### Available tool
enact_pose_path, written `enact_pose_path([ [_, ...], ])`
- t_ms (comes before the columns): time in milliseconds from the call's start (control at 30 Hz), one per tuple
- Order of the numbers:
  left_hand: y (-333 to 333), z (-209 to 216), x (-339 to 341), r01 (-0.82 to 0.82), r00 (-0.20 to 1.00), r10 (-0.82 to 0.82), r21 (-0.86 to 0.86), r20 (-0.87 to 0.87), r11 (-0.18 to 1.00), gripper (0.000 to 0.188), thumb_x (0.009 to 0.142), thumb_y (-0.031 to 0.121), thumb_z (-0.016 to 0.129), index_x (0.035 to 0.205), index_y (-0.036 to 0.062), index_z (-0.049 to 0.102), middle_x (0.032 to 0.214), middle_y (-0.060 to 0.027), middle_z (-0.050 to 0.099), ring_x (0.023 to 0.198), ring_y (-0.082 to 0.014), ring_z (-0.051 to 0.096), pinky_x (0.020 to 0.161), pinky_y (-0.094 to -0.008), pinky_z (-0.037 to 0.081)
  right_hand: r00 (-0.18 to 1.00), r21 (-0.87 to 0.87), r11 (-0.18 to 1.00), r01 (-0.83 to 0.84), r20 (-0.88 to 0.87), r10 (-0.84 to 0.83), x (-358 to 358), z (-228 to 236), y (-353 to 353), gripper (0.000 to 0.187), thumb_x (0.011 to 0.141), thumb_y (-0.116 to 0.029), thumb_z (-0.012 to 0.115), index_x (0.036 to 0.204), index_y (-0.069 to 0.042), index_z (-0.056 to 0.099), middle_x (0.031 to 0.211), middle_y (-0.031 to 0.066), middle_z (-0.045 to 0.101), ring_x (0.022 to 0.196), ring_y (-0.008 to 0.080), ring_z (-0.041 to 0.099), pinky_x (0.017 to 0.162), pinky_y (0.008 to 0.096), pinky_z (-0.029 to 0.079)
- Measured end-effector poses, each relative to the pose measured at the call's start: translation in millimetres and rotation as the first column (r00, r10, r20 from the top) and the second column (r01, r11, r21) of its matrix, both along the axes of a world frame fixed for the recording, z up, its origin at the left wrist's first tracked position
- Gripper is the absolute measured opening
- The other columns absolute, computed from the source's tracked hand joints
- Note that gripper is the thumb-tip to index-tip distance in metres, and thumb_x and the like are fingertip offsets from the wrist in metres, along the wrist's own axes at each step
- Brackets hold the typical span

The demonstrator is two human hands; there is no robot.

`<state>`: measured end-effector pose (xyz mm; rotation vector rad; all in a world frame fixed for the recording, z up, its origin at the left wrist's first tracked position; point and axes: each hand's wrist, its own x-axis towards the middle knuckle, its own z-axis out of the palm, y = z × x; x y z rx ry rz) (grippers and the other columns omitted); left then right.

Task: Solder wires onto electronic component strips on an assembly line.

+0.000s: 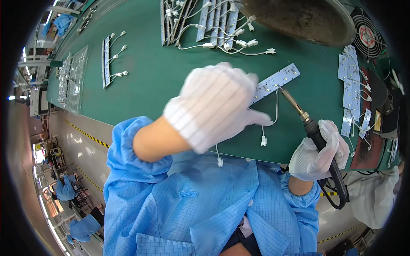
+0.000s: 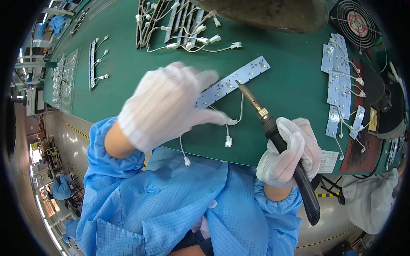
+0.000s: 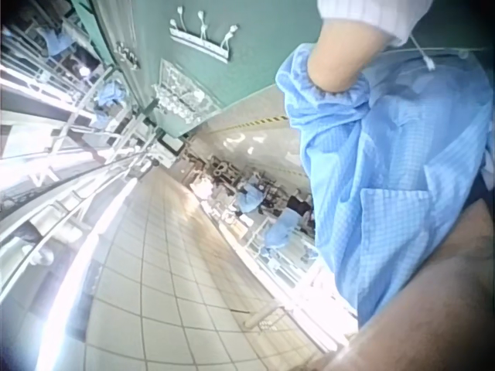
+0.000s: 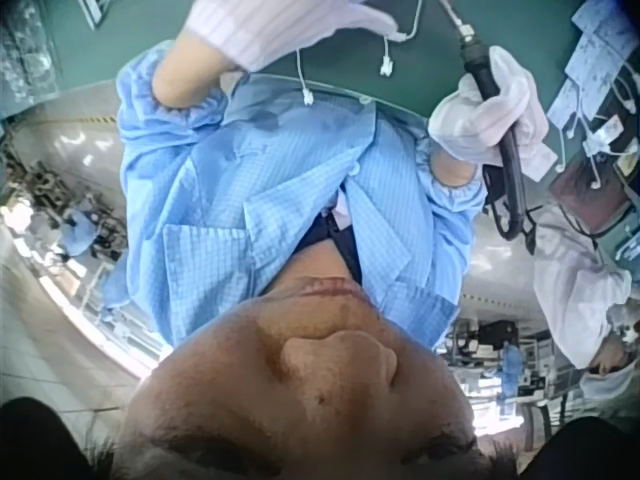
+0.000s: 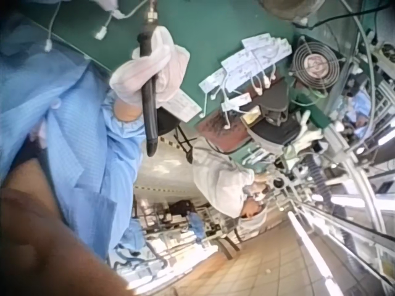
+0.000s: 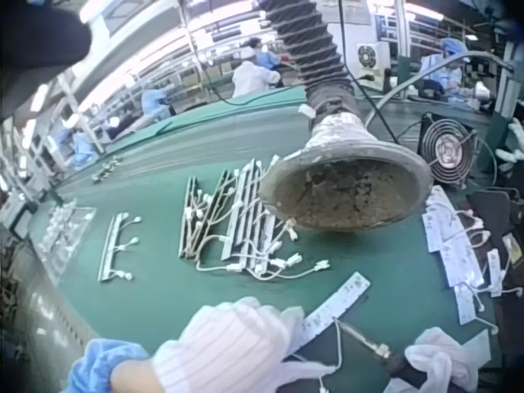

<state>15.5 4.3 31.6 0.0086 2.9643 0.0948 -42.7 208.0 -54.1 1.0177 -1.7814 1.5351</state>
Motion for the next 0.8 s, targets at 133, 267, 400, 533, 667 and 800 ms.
enact_pose_path([
  [133,7,-35,-12,-0.019,0.99,0.031,0.092,-0.135,0.996,0.046,0.077,0.039,0.066,0.103,0.0022,0.058,0.073,-0.0145,0.058,0.07,-0.0268,0.061,0.057,-0.0346,0.048,0.905,0.337,0.873,0.352,-0.36,-0.226,0,13,0,0.024,0.089,-0.003,0.047,0.11,0.009,0.047,0.094,0.0166,0.054,0.078,0.0251,0.06,0.068,0.0349,0.055],
  [267,1,-32,-18,-0.182,0.979,0.2,0.601,0.037,0.778,0.033,0.079,0.026,0.064,0.093,-0.0035,0.061,0.079,-0.0189,0.062,0.075,-0.0342,0.06,0.065,-0.0382,0.048,0.999,0.199,0.98,-0.018,0.054,0.008,-1,5,8,0.027,0.09,-0.002,0.046,0.113,0.01,0.044,0.094,0.0183,0.055,0.075,0.0259,0.059,0.066,0.0346,0.054],
  [400,-2,-39,-18,-0.205,0.969,0.239,0.741,0.062,0.639,0.032,0.077,0.025,0.066,0.09,-0.0038,0.062,0.077,-0.0215,0.059,0.074,-0.0354,0.058,0.065,-0.0395,0.046,0.982,0.193,0.981,-0.018,-0.182,0.053,-8,9,3,0.018,0.081,0.001,0.043,0.097,0.008,0.047,0.083,0.0231,0.061,0.056,0.0253,0.055,0.048,0.0343,0.042],
  [533,-2,-49,-16,-0.081,0.978,0.193,0.708,-0.08,0.701,0.031,0.078,0.026,0.066,0.087,-0.003,0.062,0.073,-0.02,0.058,0.071,-0.0358,0.056,0.064,-0.0402,0.045,0.979,0.154,0.967,-0.203,0.004,0.205,-8,12,0,0.017,0.079,0.002,0.044,0.095,0.007,0.047,0.079,0.0228,0.062,0.052,0.0249,0.054,0.047,0.0345,0.041],
  [667,-2,-50,-16,-0.094,0.975,0.208,0.714,-0.074,0.694,0.03,0.078,0.026,0.065,0.086,-0.0025,0.061,0.072,-0.019,0.057,0.07,-0.0356,0.056,0.064,-0.0404,0.044,0.972,0.125,0.966,-0.226,0.1,0.214,-5,12,0,0.022,0.085,-0.006,0.043,0.104,0.003,0.048,0.084,0.0215,0.059,0.06,0.0234,0.051,0.056,0.0345,0.043],
  [800,-2,-49,-15,-0.096,0.977,0.203,0.7,-0.071,0.707,0.031,0.079,0.027,0.065,0.087,-0.0024,0.062,0.074,-0.0186,0.057,0.07,-0.0346,0.055,0.064,-0.0398,0.044,0.984,0.187,0.967,-0.174,0.059,0.166,-3,10,1,0.023,0.084,-0.005,0.043,0.105,0.003,0.047,0.084,0.0216,0.059,0.06,0.0234,0.051,0.056,0.0348,0.043],
])
